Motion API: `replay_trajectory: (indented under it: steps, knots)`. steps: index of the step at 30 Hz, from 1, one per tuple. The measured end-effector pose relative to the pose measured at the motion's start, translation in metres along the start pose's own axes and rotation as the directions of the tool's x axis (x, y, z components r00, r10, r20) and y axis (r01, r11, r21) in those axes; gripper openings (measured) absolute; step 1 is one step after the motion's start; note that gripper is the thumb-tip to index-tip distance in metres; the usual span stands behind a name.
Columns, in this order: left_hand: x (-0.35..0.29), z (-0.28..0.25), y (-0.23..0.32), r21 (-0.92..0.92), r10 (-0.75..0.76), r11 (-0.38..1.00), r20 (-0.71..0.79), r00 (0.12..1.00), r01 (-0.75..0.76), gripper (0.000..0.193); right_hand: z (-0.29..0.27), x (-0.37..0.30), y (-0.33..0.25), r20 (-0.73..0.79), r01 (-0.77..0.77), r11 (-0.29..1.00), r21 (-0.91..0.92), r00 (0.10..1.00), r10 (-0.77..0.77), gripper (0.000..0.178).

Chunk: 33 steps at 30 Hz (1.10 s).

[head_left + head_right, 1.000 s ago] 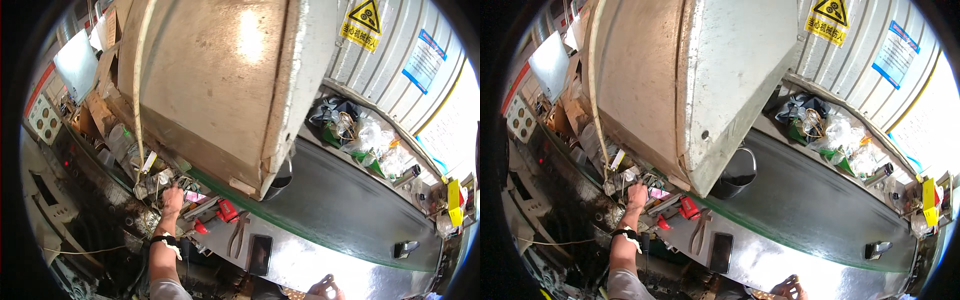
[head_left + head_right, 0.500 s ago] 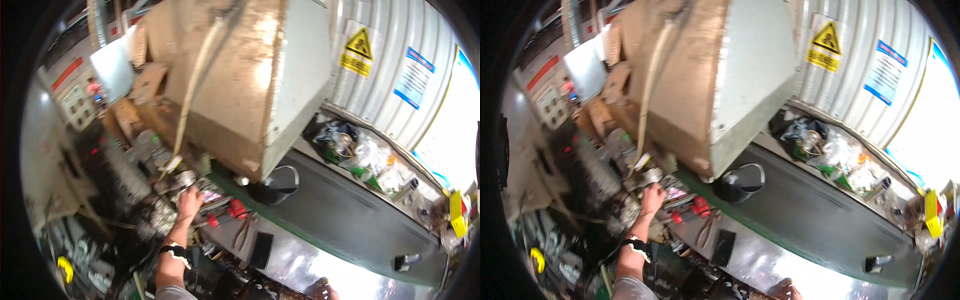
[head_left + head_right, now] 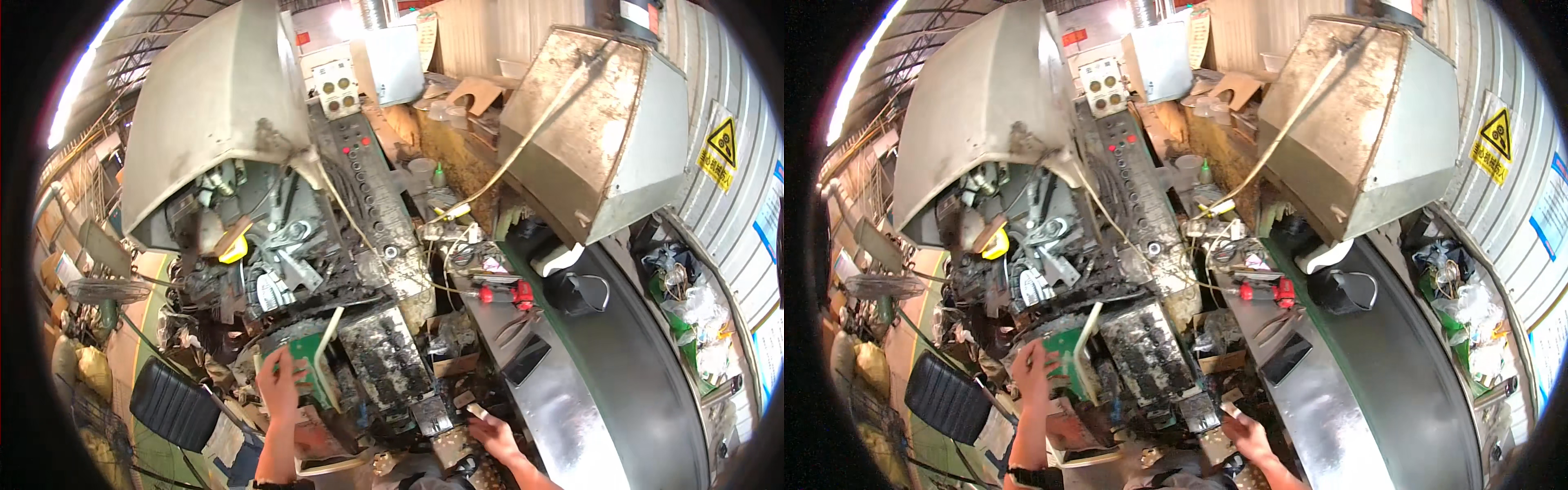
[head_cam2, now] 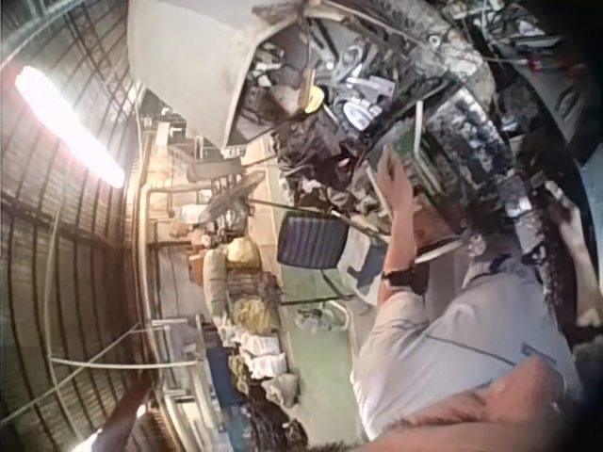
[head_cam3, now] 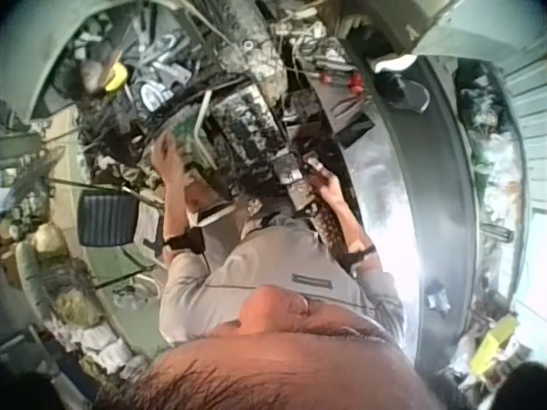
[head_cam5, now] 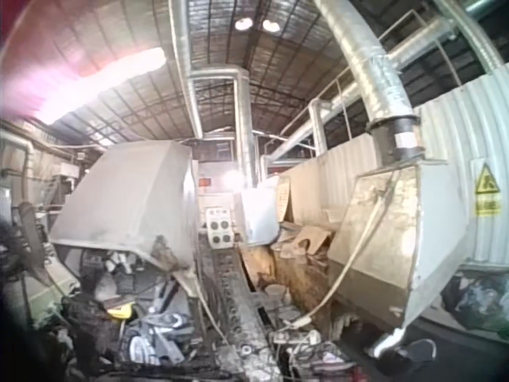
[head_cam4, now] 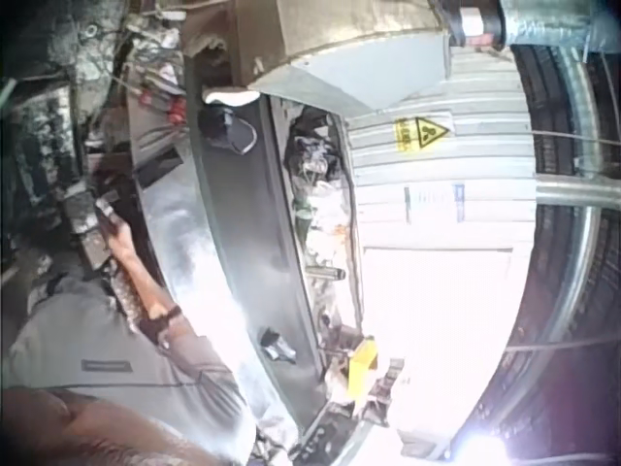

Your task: Using a shoe-lasting machine to pull and secure the upper over the last.

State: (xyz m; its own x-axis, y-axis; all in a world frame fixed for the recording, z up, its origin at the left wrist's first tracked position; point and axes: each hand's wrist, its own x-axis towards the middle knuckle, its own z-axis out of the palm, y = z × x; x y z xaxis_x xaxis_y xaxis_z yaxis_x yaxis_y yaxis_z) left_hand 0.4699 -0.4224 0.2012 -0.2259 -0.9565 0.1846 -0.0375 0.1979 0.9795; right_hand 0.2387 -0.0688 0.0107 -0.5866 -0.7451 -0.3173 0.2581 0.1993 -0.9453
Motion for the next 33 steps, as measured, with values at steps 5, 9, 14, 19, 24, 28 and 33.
replay_trajectory:
  steps: [5,9,14,19,24,28,33]
  knots:
    - [-0.029,-0.115,-0.037,-0.053,-0.164,0.987,-0.309,0.937,0.155,0.033,0.096,0.092,-0.019,0.251,-0.192,0.914,0.358,0.962,0.104,0.071]
    - [-0.052,-0.214,-0.059,-0.014,-0.193,0.978,-0.434,0.880,0.207,0.027,0.170,0.179,-0.033,0.367,-0.333,0.863,0.379,0.911,0.191,0.068]
    - [-0.084,-0.292,-0.083,0.092,-0.222,0.943,-0.544,0.809,0.321,0.042,0.215,0.263,0.004,0.246,-0.279,0.848,0.451,0.952,0.182,0.075]
    - [-0.077,-0.350,-0.088,0.151,-0.242,0.915,-0.536,0.809,0.374,0.045,0.239,0.290,0.021,0.088,-0.316,0.881,0.353,0.948,0.305,0.075]
    - [-0.067,-0.364,-0.106,0.105,-0.274,0.903,-0.608,0.746,0.417,0.040,0.246,0.297,0.009,-0.016,-0.313,0.787,0.532,0.925,0.379,0.078]
    - [-0.063,-0.362,-0.113,0.035,-0.313,0.916,-0.559,0.768,0.399,0.038,0.245,0.307,0.015,-0.049,-0.312,0.785,0.536,0.916,0.398,0.063]
    - [-0.058,-0.337,-0.106,-0.117,-0.367,0.925,-0.525,0.768,0.362,0.040,0.234,0.322,0.034,-0.011,-0.256,0.772,0.581,0.947,0.321,0.040]
